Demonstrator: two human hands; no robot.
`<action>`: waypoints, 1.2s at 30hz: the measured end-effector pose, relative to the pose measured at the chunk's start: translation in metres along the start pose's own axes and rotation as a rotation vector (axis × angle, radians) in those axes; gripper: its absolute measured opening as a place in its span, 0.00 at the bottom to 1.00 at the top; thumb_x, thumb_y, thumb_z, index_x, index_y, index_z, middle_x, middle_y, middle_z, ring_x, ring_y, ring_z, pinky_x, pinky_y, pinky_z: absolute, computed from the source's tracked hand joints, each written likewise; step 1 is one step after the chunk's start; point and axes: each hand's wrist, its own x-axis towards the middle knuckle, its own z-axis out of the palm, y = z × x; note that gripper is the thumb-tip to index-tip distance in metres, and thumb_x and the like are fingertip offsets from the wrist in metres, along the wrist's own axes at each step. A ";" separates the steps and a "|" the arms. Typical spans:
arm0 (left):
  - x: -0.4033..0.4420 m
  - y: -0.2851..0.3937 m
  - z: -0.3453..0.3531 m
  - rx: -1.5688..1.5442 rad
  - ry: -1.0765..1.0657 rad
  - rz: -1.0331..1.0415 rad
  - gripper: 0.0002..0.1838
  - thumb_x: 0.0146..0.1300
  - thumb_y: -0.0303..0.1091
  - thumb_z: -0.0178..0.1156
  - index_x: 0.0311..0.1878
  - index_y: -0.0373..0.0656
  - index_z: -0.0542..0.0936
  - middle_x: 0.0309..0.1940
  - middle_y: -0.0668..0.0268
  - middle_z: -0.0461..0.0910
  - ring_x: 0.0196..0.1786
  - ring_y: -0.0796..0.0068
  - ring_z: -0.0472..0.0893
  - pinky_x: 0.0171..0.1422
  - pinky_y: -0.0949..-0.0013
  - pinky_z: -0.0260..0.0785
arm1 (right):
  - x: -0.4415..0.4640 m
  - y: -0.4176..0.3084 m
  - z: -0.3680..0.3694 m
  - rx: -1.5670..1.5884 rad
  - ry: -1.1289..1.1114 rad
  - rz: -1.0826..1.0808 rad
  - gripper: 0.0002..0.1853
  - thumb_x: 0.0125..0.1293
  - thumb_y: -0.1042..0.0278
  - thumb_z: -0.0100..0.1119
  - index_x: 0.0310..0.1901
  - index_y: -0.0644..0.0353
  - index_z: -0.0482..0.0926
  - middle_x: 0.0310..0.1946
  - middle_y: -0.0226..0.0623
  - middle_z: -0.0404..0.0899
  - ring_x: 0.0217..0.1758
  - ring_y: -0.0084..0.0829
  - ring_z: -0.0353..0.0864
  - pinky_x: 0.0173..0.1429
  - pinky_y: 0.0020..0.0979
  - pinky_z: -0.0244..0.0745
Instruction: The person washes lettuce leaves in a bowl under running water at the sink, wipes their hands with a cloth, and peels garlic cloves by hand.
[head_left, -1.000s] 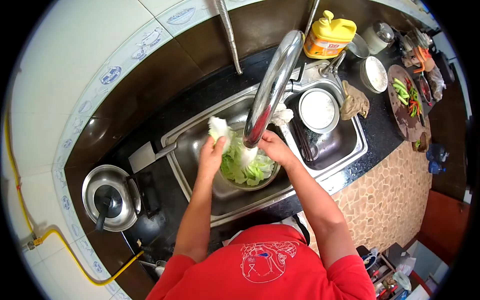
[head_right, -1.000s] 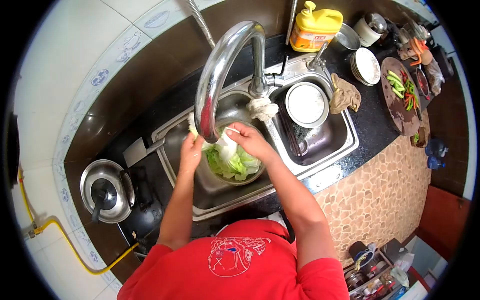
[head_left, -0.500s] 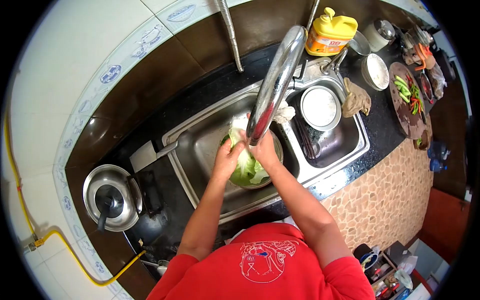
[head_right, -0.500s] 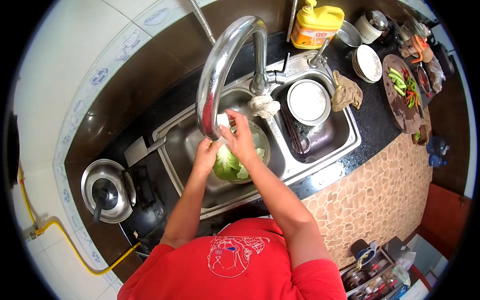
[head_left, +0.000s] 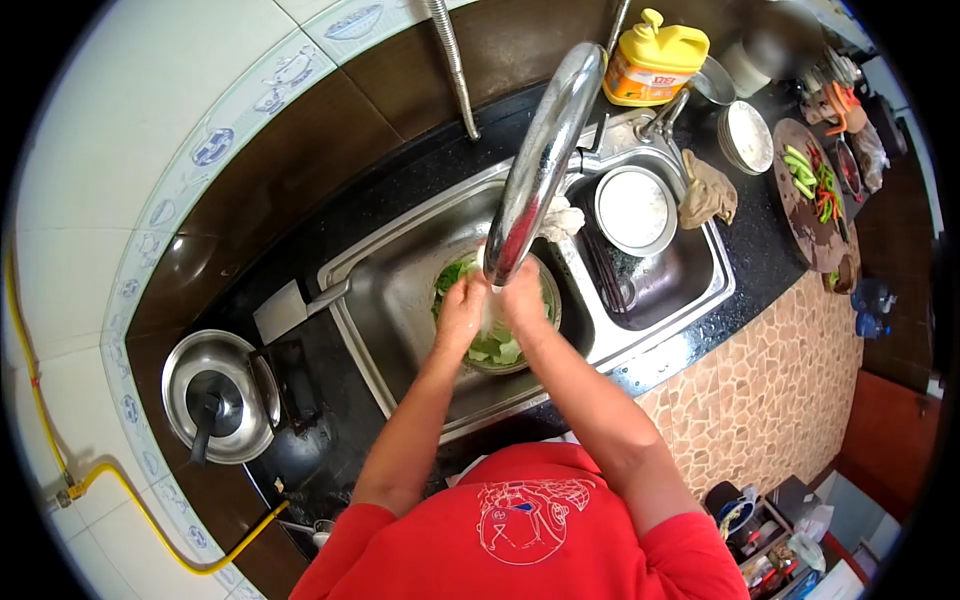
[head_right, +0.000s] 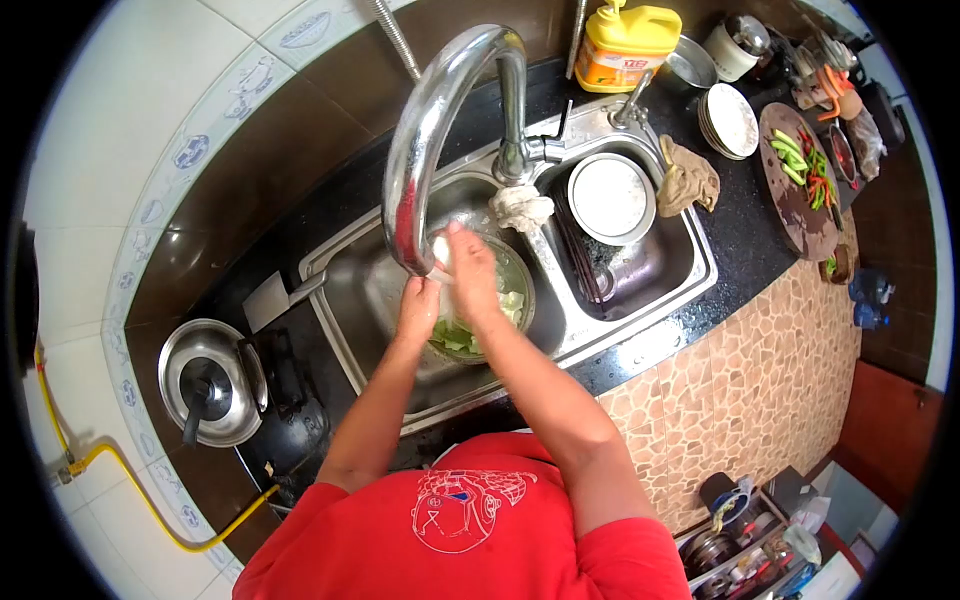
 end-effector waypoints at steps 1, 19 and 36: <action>0.002 -0.003 0.009 -0.043 0.204 -0.039 0.18 0.68 0.43 0.48 0.46 0.38 0.76 0.38 0.70 0.77 0.39 0.82 0.72 0.46 0.76 0.65 | -0.010 0.007 0.007 -0.124 -0.013 -0.148 0.13 0.63 0.58 0.56 0.37 0.61 0.75 0.27 0.30 0.75 0.27 0.22 0.69 0.32 0.26 0.66; 0.005 -0.052 0.015 -0.211 0.172 0.223 0.22 0.65 0.35 0.51 0.60 0.35 0.63 0.39 0.67 0.75 0.48 0.74 0.72 0.56 0.68 0.61 | 0.001 0.047 -0.036 0.145 -0.207 0.044 0.16 0.67 0.62 0.49 0.49 0.65 0.74 0.44 0.31 0.77 0.48 0.22 0.72 0.56 0.25 0.66; -0.031 -0.017 -0.040 -0.301 0.295 0.135 0.23 0.56 0.24 0.59 0.55 0.39 0.66 0.48 0.67 0.71 0.49 0.76 0.71 0.57 0.70 0.62 | 0.034 0.119 -0.095 -1.892 -0.755 0.040 0.21 0.55 0.62 0.55 0.52 0.55 0.74 0.50 0.39 0.74 0.57 0.34 0.69 0.61 0.38 0.57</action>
